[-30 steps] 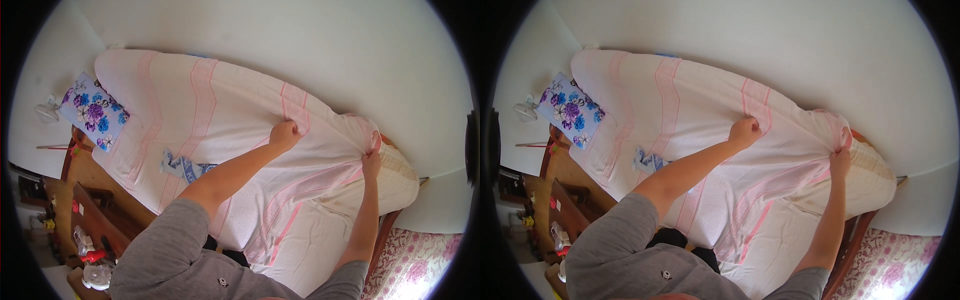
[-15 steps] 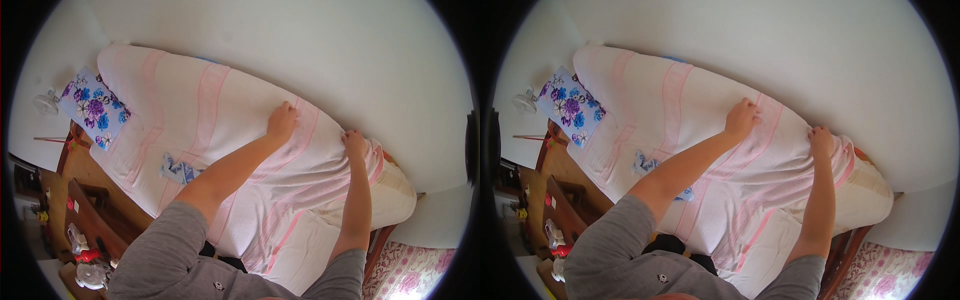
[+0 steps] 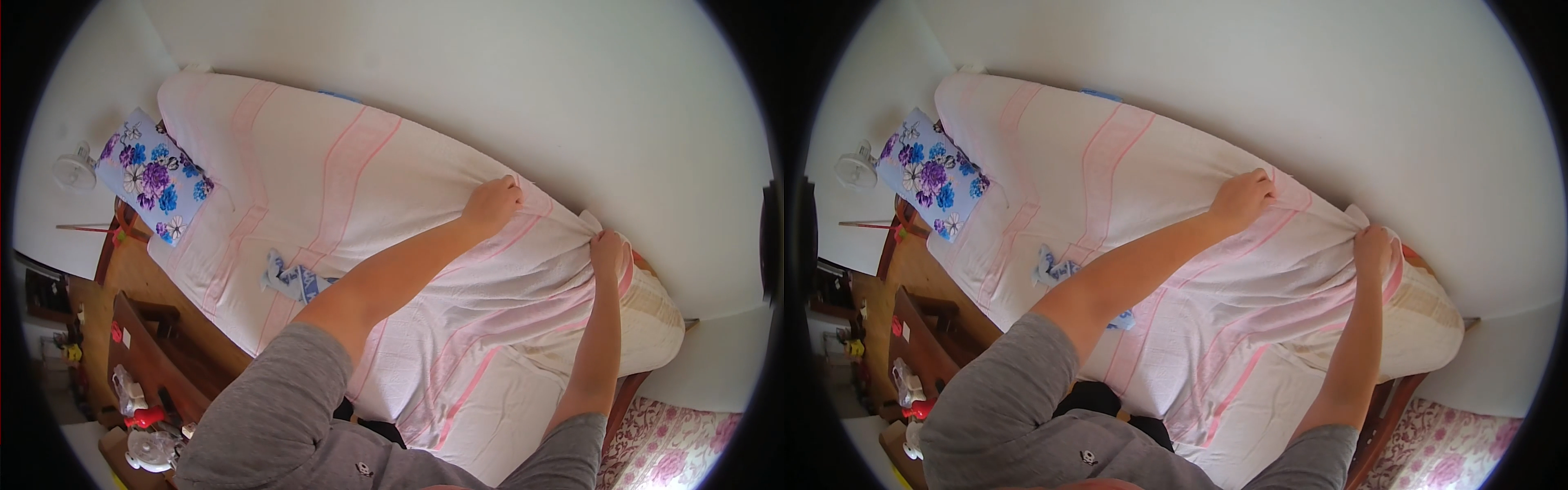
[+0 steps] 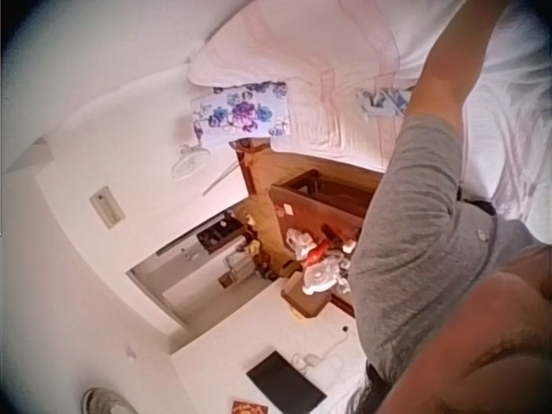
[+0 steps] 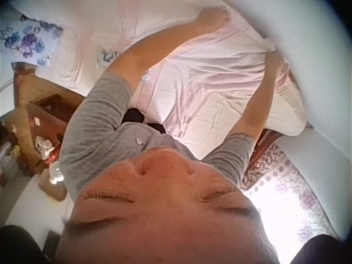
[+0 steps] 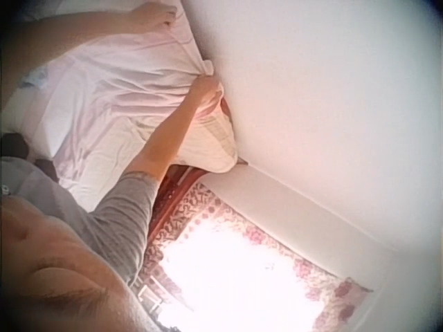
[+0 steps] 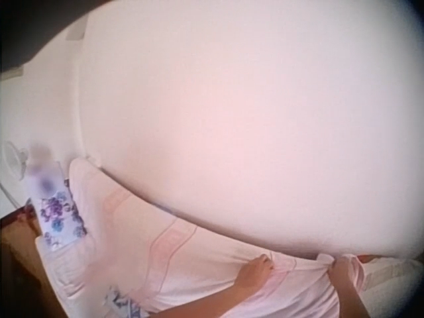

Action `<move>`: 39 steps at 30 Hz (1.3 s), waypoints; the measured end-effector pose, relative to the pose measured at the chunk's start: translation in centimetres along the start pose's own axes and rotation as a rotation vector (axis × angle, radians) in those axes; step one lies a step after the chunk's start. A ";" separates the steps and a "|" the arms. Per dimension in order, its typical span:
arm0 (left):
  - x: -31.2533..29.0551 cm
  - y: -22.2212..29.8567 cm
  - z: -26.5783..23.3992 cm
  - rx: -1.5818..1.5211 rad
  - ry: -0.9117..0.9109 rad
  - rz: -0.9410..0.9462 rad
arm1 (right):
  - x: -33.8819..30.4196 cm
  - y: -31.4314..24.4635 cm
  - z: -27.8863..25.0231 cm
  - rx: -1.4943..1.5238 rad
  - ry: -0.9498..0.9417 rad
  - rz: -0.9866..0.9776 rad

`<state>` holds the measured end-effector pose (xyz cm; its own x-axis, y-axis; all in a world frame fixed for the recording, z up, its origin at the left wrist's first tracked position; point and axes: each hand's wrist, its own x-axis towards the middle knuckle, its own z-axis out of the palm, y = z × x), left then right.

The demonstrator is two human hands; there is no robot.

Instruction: Making a bed by smoothing the sheets, arranging pillows, and folding a small towel.

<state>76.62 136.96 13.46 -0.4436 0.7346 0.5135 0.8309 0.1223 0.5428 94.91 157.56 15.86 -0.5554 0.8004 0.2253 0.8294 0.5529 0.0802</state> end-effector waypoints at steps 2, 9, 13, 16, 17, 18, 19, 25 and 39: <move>-0.6 -0.5 -0.5 -0.056 0.115 -0.020 | -1.0 -1.0 -1.2 -0.025 0.119 -0.065; -0.4 -10.6 -5.7 0.342 0.306 -0.183 | -1.8 -5.1 -1.4 0.288 0.142 -0.289; 0.8 -14.9 -8.2 0.520 0.291 -0.254 | -2.1 -0.5 -0.7 0.102 0.403 -0.151; 2.7 -14.9 -10.0 0.403 0.000 -0.323 | -3.3 3.2 -0.6 0.054 0.493 0.338; 3.3 -15.3 -10.0 0.320 -0.070 -0.356 | -3.0 4.9 0.1 0.138 0.404 0.498; 3.5 -15.5 -9.5 0.334 -0.056 -0.325 | -3.3 6.9 0.5 0.118 0.408 0.525; 3.6 -16.2 -9.6 0.366 -0.035 -0.304 | -3.4 7.5 0.6 0.102 0.232 0.431; 5.6 -18.9 -9.3 0.344 0.222 -0.398 | -0.4 12.9 2.7 0.700 -0.005 0.416; 4.0 -15.1 -7.6 0.550 0.184 -0.282 | 3.0 18.1 3.6 0.368 0.227 0.728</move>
<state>59.70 132.98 12.37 -0.6802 0.5035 0.5327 0.7029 0.6543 0.2791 107.98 170.80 14.54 0.1677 0.9418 0.2912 0.8811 -0.0108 -0.4728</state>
